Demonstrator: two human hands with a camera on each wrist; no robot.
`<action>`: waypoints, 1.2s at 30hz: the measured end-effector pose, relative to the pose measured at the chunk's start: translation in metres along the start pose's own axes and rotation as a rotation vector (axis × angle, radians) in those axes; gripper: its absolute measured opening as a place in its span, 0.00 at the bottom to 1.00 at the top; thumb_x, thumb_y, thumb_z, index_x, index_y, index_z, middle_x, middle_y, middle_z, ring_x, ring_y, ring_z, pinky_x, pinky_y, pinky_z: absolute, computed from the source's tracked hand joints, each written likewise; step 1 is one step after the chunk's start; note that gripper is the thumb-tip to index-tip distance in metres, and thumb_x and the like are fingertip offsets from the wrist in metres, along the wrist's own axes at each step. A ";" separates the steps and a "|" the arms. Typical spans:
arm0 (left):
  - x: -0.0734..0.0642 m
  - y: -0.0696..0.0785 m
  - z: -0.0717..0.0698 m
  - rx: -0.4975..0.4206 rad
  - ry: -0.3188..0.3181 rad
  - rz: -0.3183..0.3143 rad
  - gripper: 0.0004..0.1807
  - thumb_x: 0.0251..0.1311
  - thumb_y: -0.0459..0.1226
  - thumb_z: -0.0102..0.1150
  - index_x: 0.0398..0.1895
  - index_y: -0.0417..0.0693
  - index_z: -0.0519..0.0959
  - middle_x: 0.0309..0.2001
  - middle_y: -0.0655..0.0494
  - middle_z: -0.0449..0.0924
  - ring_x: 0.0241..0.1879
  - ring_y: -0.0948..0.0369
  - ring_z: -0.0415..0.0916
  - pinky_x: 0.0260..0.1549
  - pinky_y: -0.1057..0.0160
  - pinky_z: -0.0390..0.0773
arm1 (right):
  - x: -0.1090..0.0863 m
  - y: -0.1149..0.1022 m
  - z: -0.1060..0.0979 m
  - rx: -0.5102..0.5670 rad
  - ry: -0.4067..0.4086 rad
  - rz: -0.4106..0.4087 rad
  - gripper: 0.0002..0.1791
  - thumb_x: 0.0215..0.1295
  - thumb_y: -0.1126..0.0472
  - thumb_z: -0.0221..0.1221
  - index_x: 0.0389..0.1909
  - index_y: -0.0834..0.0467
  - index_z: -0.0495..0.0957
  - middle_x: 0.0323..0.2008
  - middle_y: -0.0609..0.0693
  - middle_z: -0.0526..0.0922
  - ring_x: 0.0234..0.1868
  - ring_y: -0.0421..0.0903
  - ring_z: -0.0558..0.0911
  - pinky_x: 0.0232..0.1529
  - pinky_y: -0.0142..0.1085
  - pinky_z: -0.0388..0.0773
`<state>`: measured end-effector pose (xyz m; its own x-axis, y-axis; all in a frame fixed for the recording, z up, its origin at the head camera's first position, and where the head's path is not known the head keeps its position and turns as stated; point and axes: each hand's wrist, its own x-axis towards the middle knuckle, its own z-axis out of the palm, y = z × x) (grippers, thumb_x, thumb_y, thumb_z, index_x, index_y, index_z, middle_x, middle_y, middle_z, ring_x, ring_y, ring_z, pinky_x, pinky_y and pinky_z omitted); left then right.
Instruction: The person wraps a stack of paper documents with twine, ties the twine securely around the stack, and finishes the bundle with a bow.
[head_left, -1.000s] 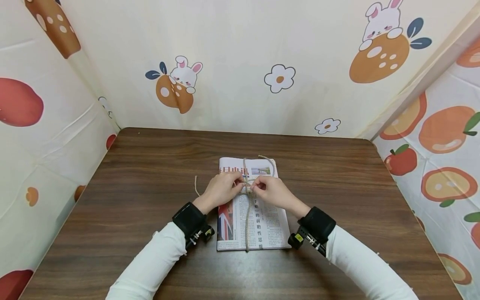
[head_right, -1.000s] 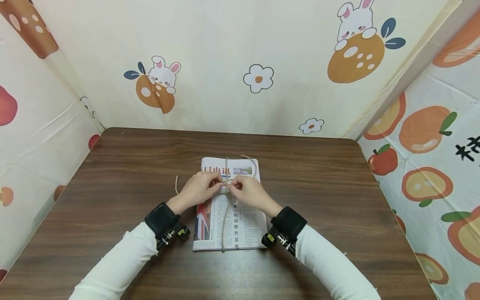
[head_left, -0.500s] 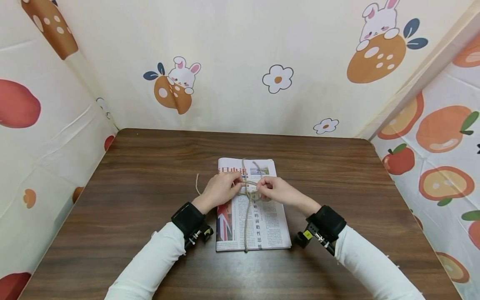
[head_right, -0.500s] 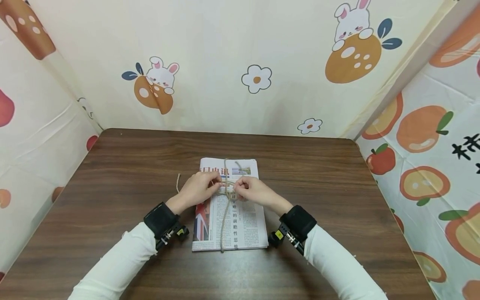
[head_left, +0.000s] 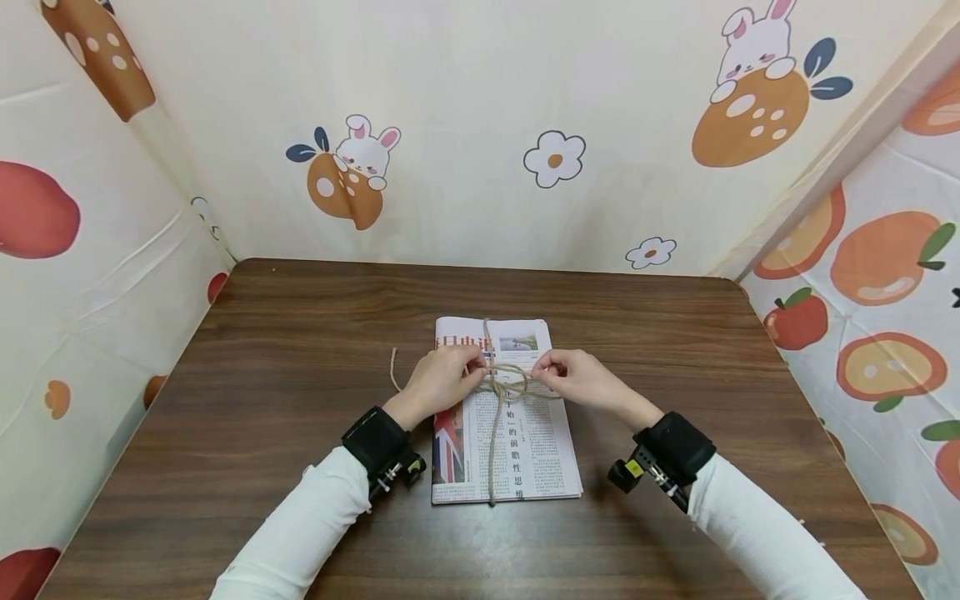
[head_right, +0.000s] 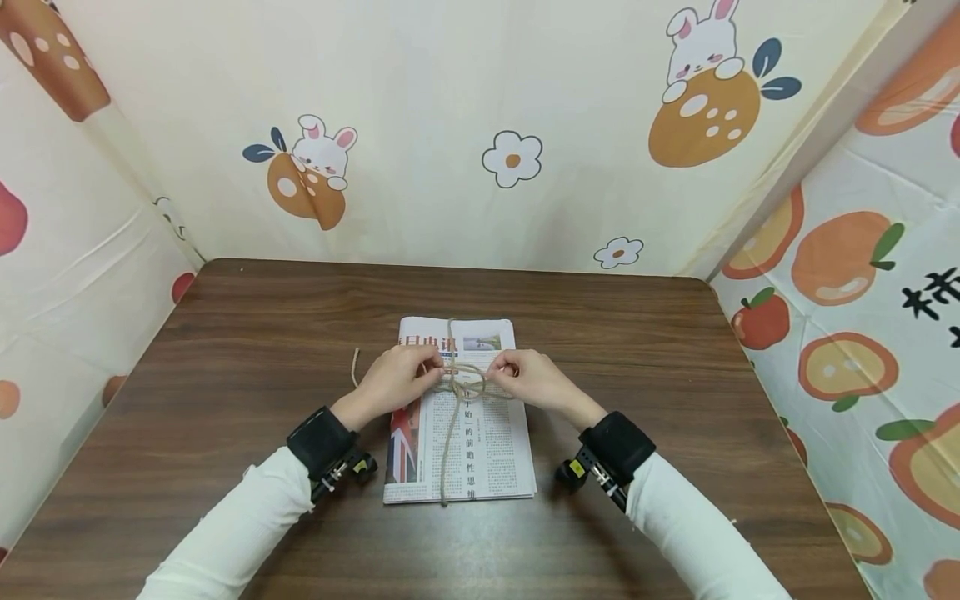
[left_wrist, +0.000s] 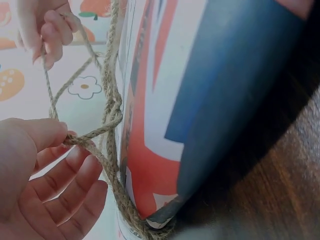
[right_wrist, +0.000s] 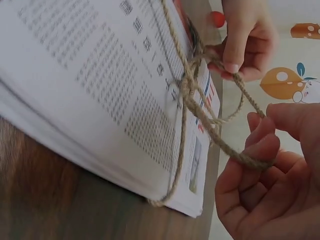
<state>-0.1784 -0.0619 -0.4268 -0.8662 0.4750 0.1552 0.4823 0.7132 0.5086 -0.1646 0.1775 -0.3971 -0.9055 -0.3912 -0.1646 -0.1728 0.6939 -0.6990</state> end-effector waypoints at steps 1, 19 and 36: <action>0.000 0.000 0.000 -0.001 -0.001 0.001 0.03 0.59 0.40 0.56 0.32 0.54 0.79 0.25 0.62 0.75 0.21 0.66 0.67 0.20 0.68 0.65 | 0.000 0.001 -0.001 -0.022 0.014 -0.013 0.08 0.63 0.58 0.53 0.34 0.56 0.80 0.21 0.43 0.68 0.20 0.39 0.65 0.22 0.29 0.60; -0.007 0.000 -0.001 0.051 -0.027 0.050 0.03 0.57 0.42 0.59 0.30 0.54 0.80 0.25 0.62 0.75 0.22 0.68 0.66 0.21 0.68 0.66 | -0.004 0.014 -0.010 -0.207 0.147 -0.193 0.02 0.61 0.62 0.57 0.29 0.54 0.76 0.21 0.43 0.74 0.19 0.38 0.68 0.20 0.29 0.64; -0.022 -0.010 -0.006 0.171 -0.078 0.037 0.04 0.54 0.39 0.62 0.24 0.54 0.78 0.24 0.62 0.72 0.23 0.67 0.65 0.20 0.67 0.66 | -0.006 0.012 -0.018 -0.241 0.241 -0.273 0.04 0.60 0.65 0.57 0.30 0.53 0.77 0.22 0.42 0.73 0.20 0.38 0.66 0.22 0.29 0.62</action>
<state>-0.1653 -0.0826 -0.4304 -0.8379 0.5362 0.1019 0.5346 0.7687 0.3511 -0.1681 0.1991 -0.3921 -0.8737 -0.4476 0.1908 -0.4781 0.7171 -0.5072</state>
